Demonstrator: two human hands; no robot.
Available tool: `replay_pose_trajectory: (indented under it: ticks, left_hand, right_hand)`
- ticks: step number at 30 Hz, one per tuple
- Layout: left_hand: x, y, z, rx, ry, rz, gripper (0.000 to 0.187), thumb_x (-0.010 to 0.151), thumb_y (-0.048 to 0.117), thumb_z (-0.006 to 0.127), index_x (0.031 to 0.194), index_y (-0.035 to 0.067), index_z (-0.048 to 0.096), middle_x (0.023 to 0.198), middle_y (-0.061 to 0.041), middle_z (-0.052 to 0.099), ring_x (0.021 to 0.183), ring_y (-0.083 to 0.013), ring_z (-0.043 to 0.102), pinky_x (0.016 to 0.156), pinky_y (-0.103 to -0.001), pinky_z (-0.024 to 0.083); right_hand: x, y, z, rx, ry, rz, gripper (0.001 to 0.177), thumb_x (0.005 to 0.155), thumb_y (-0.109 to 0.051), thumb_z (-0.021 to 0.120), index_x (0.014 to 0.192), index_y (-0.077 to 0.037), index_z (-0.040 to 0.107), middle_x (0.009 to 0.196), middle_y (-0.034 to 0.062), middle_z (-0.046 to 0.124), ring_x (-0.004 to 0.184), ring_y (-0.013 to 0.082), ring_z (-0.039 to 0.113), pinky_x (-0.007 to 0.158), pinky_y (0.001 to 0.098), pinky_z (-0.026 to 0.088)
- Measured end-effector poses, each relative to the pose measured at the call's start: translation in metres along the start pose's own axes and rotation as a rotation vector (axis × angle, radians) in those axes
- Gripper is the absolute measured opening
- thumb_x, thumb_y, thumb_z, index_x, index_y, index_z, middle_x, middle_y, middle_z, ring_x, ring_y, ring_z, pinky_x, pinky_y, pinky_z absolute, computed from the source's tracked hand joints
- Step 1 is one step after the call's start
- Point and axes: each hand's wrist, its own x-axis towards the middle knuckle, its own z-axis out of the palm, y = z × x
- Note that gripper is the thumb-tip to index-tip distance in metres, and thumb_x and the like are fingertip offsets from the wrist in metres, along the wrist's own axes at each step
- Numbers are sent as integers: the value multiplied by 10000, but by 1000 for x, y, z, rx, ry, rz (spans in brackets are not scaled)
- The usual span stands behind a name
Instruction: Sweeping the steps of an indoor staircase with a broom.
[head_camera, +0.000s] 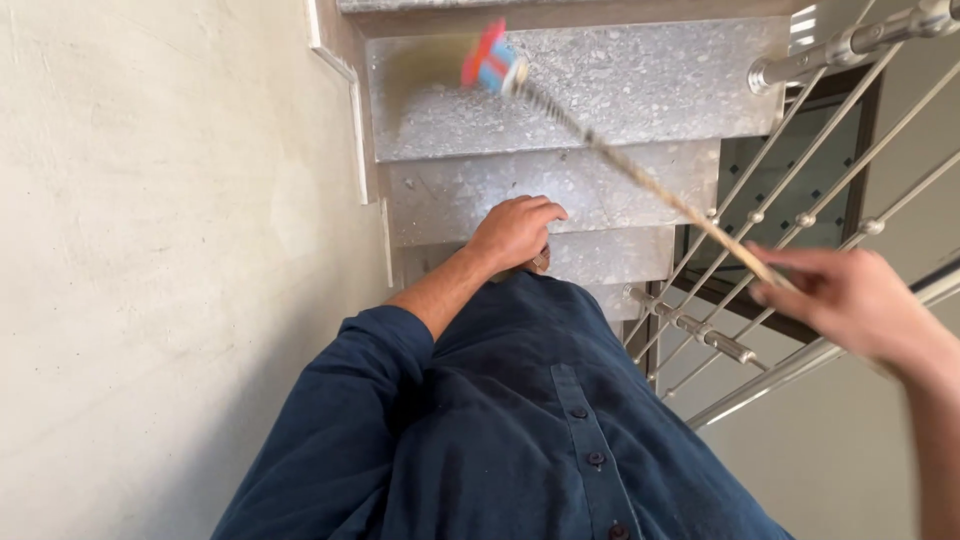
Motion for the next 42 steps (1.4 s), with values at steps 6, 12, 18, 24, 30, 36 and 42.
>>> replay_pose_trajectory:
  ticks: [6,12,18,24,30,36,42]
  left_hand:
    - [2,-5,-6,-9,66,-13,296,856,41,573,1086,145,727,1084,-55,738,1032,-297,684,892,-449,546]
    - [-5,-18,-9,-28,73,56,286,846,43,594,1089,126,719,1073,-76,727,1016,-320,676,869,-455,550]
    - [9,-19,3,36,-1,-40,287,856,32,583,1079,129,735,1053,-70,727,1021,-315,678,867,-451,550]
    - [37,3,8,102,-163,26,299,864,25,571,1093,130,734,1073,-62,728,1016,-312,676,874,-452,547]
    - [65,21,27,90,-241,78,311,863,30,573,1103,141,736,1108,-61,729,1041,-312,674,884,-459,543]
    - [76,39,47,163,-375,96,289,898,56,565,1118,153,726,1100,-53,721,1029,-307,678,883,-454,547]
    - [73,49,52,158,-390,118,286,879,59,573,1101,158,724,1101,-52,721,1037,-322,672,880,-457,546]
  right_hand:
    - [61,-12,76,337,-10,-225,468,854,-300,754,1308,-197,707,924,67,775,650,140,619,605,317,531]
    - [-2,38,114,456,-87,-271,537,833,-261,808,1362,-235,720,756,111,689,582,119,554,576,302,466]
    - [-18,77,174,1044,224,219,468,854,-164,789,1318,-182,731,653,-6,564,522,91,414,446,292,357]
    - [5,46,254,1276,82,207,335,877,-162,716,1204,-137,781,739,53,752,436,118,465,376,282,386]
    - [-68,39,322,1373,26,223,464,845,-182,781,1305,-199,722,629,28,694,411,90,412,377,265,322]
    - [-40,57,347,1575,373,490,492,862,-196,782,1346,-156,703,637,-27,564,479,71,464,409,254,360]
    - [121,70,340,1743,513,549,362,891,-174,779,1242,-93,736,664,1,616,502,104,536,418,277,412]
